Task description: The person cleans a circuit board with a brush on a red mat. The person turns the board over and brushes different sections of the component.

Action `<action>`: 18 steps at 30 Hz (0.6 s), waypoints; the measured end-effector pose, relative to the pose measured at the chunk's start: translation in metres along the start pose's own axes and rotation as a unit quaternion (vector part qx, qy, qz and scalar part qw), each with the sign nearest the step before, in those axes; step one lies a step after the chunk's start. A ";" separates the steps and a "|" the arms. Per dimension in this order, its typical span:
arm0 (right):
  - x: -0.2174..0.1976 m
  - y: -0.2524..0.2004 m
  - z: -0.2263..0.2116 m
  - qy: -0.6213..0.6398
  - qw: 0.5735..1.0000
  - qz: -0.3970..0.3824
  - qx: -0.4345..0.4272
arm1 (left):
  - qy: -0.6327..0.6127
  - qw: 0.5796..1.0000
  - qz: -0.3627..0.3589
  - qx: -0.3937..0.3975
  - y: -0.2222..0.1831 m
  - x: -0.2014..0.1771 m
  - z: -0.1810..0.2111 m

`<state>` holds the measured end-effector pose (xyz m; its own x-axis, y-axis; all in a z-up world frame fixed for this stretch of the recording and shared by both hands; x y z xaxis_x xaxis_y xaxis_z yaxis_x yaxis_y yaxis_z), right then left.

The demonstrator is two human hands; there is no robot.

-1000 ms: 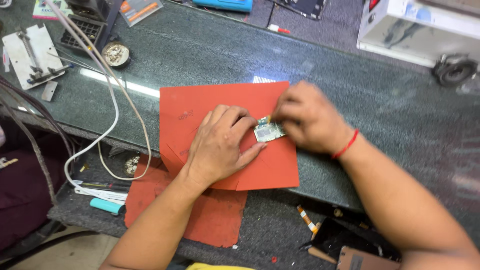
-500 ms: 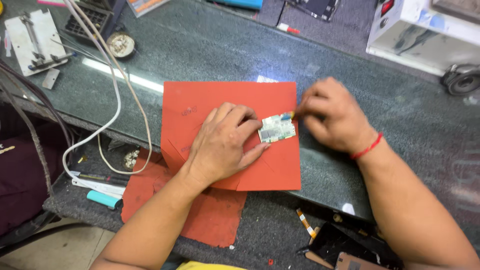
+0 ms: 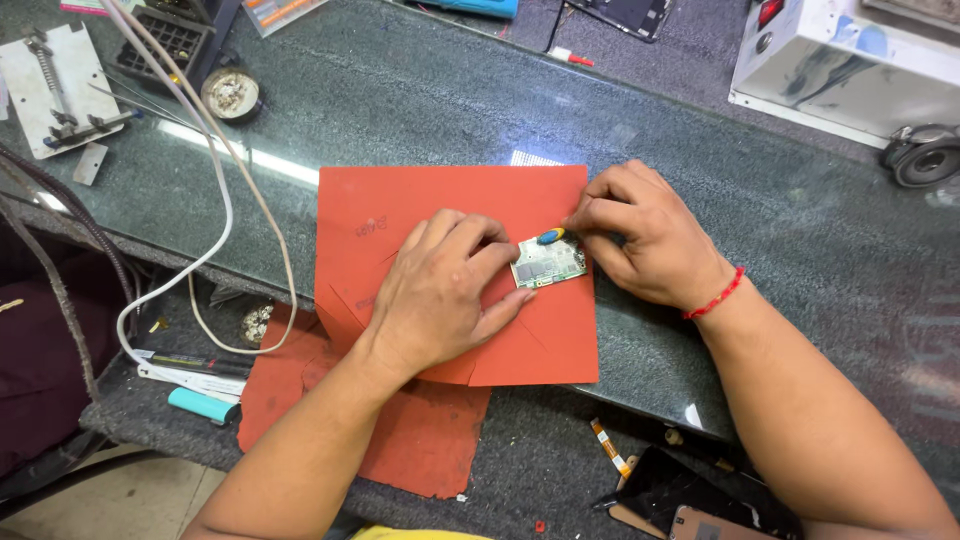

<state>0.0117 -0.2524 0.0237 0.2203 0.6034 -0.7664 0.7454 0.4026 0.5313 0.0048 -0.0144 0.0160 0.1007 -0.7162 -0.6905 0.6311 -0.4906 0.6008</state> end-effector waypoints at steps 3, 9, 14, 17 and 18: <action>0.005 -0.002 -0.015 0.041 0.996 -0.006 -0.079 | -0.005 1.000 0.004 -0.002 0.002 -0.002 0.001; 0.006 0.003 -0.018 0.014 0.998 -0.010 -0.067 | -0.019 1.000 0.008 -0.018 0.003 -0.001 0.000; 0.008 0.000 -0.016 0.006 0.999 0.003 -0.048 | -0.021 1.000 0.014 -0.018 -0.002 0.000 0.000; 0.007 0.005 -0.013 -0.005 0.999 0.007 -0.049 | -0.016 1.000 0.021 -0.008 0.002 -0.001 -0.001; 0.008 0.005 -0.013 -0.016 0.999 0.013 -0.034 | -0.014 1.000 0.021 -0.008 0.001 -0.001 -0.001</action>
<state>0.0091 -0.2369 0.0249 0.2601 0.5926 -0.7624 0.6952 0.4330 0.5738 0.0055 -0.0135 0.0169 0.1064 -0.7491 -0.6538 0.6391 -0.4523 0.6221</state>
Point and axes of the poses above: each hand's wrist, its own y-axis towards the middle knuckle, its own x-axis out of the palm, z = x × y, the point moved 2 cm from there along y, towards the middle knuckle, and after that the axes turned 9 degrees about z, right-handed, at the moved point
